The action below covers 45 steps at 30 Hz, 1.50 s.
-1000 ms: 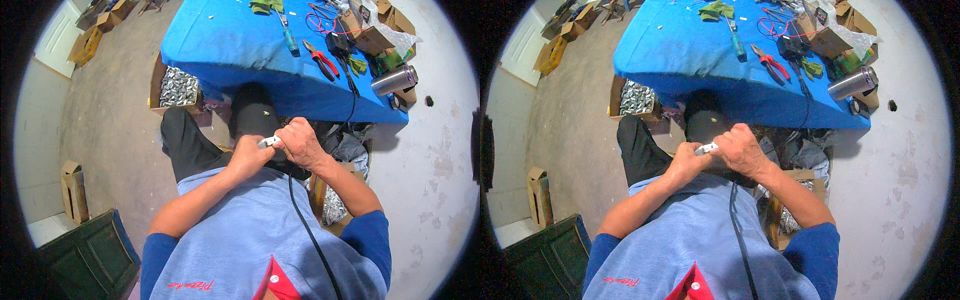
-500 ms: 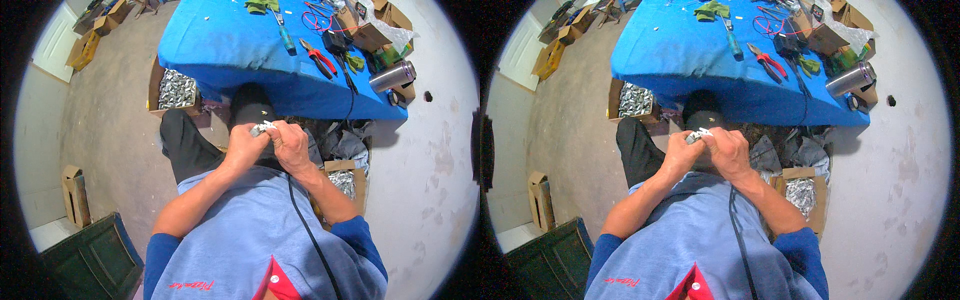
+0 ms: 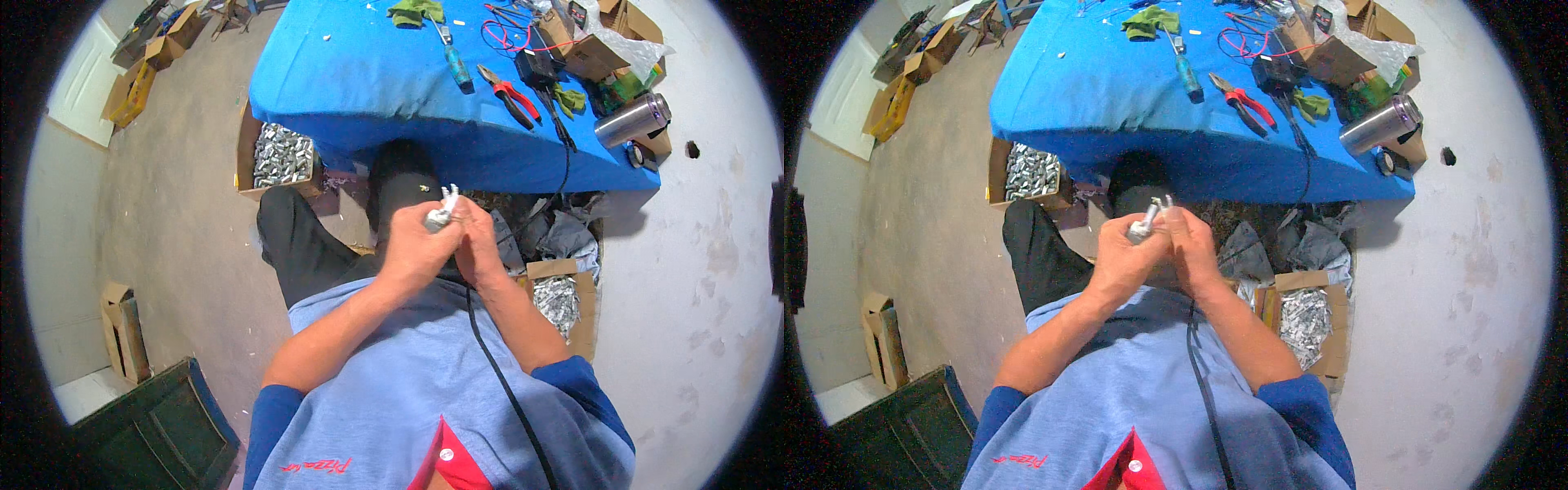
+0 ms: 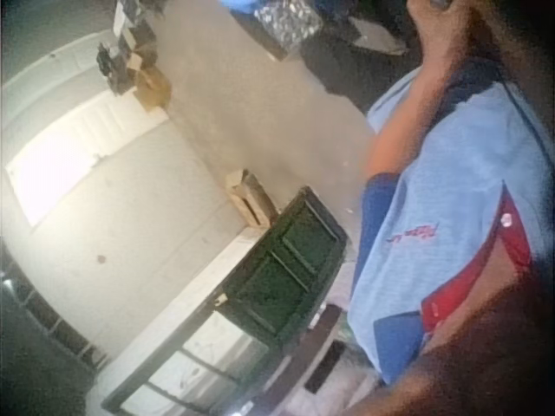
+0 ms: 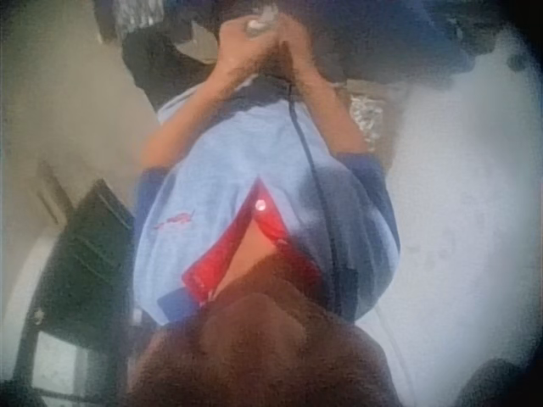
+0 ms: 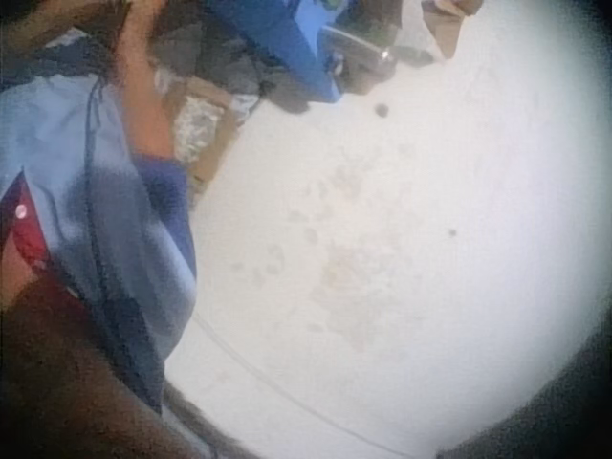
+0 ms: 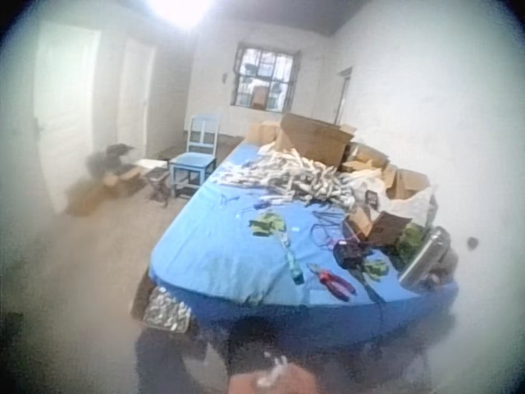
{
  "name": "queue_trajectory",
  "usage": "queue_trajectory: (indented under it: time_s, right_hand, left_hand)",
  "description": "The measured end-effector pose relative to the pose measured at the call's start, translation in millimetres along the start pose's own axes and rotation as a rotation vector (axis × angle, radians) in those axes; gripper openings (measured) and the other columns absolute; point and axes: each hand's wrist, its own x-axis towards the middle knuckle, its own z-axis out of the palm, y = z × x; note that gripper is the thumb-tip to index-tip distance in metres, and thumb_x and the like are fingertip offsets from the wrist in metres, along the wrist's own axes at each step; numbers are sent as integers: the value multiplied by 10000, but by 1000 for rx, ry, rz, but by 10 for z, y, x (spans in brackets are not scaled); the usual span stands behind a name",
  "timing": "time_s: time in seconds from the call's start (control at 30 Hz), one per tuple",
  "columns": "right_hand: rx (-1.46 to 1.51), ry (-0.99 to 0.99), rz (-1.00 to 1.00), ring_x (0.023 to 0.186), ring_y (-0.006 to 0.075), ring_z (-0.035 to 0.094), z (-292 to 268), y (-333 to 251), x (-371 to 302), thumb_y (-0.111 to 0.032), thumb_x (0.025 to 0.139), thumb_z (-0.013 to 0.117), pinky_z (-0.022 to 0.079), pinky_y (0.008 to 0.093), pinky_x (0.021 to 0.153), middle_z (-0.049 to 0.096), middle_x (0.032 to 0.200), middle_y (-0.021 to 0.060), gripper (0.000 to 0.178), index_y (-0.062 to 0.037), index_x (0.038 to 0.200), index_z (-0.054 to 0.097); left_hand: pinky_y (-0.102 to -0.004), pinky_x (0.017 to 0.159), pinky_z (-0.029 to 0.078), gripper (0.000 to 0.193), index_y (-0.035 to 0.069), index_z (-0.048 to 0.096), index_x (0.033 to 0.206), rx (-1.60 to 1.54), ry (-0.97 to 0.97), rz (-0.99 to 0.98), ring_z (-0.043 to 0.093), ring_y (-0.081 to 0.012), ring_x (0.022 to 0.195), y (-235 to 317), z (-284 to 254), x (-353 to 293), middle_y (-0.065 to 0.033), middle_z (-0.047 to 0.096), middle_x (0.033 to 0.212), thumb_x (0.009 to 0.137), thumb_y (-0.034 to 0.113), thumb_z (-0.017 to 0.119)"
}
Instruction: The person uses a screwdriver to secure components on an electrical assembly, then uses pliers to grip and manipulate small metal parts.
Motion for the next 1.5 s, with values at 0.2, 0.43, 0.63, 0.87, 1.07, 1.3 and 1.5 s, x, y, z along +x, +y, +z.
queue_trajectory:
  time_s: [0.2, 0.43, 0.63, 0.87, 1.07, 1.3, 1.5]
  right_hand:
    - [-271, 243, -117, 664, 53, 524, -714, -225, -265, -319, 1039, 489, 388, 175, 577, 558, 726, -16, 358, -22, 1190, 620]
    - [-1431, 1004, -147, 960, 229, 641, -2979, 459, -1061, -252, 920, 645, 502, 342, 859, 687, 1049, 138, 415, 23, 1228, 607]
    - [-629, 631, -125, 884, 196, 655, -1905, 172, -688, -206, 913, 658, 520, 312, 819, 689, 996, 128, 318, 13, 1142, 657]
    - [-896, -6, -465, 1041, 375, 606, -301, 394, 399, -238, 869, 681, 496, 440, 883, 656, 1106, 172, 314, -50, 1119, 658]
    - [-1103, -3, -466, 959, 357, 613, -213, 860, 965, -213, 869, 651, 500, 455, 832, 651, 997, 158, 239, -54, 1045, 674]
    - [-1075, 273, -585, 835, 270, 651, -526, 483, 730, -198, 917, 622, 526, 363, 723, 695, 919, 129, 200, -31, 990, 704]
    - [-294, -259, 79, 773, 117, 633, -87, -84, 67, -240, 953, 646, 490, 246, 690, 702, 872, 37, 252, 1, 968, 715]
  left_hand:
    - [-229, 460, 291, 255, 77, 574, 678, 47, -12, -124, 401, -11, 523, -85, -235, -5, 78, 474, 585, 874, 202, 681]
    - [-238, 473, 290, 268, 61, 583, 680, 60, -40, -128, 395, -11, 552, -106, -221, -60, 78, 476, 597, 879, 211, 683]
    - [-256, 480, 313, 295, 24, 581, 676, 171, -67, -53, 406, -24, 569, -217, -79, -95, 70, 487, 600, 885, 209, 674]
    - [-257, 483, 327, 282, -7, 611, 703, 212, 48, -133, 426, -39, 566, -389, -255, -144, 52, 510, 597, 876, 207, 676]
    - [-263, 489, 352, 262, -12, 626, 726, 176, 109, -256, 445, -49, 562, -521, -395, -192, 37, 531, 603, 866, 203, 678]
    - [-270, 490, 344, 294, -11, 604, 704, 238, 141, -132, 424, -48, 565, -658, -438, -159, 40, 501, 592, 880, 212, 678]
    - [-302, 501, 373, 270, -27, 581, 705, 286, 90, -44, 451, -78, 581, -614, -377, -155, -20, 500, 575, 842, 182, 680]
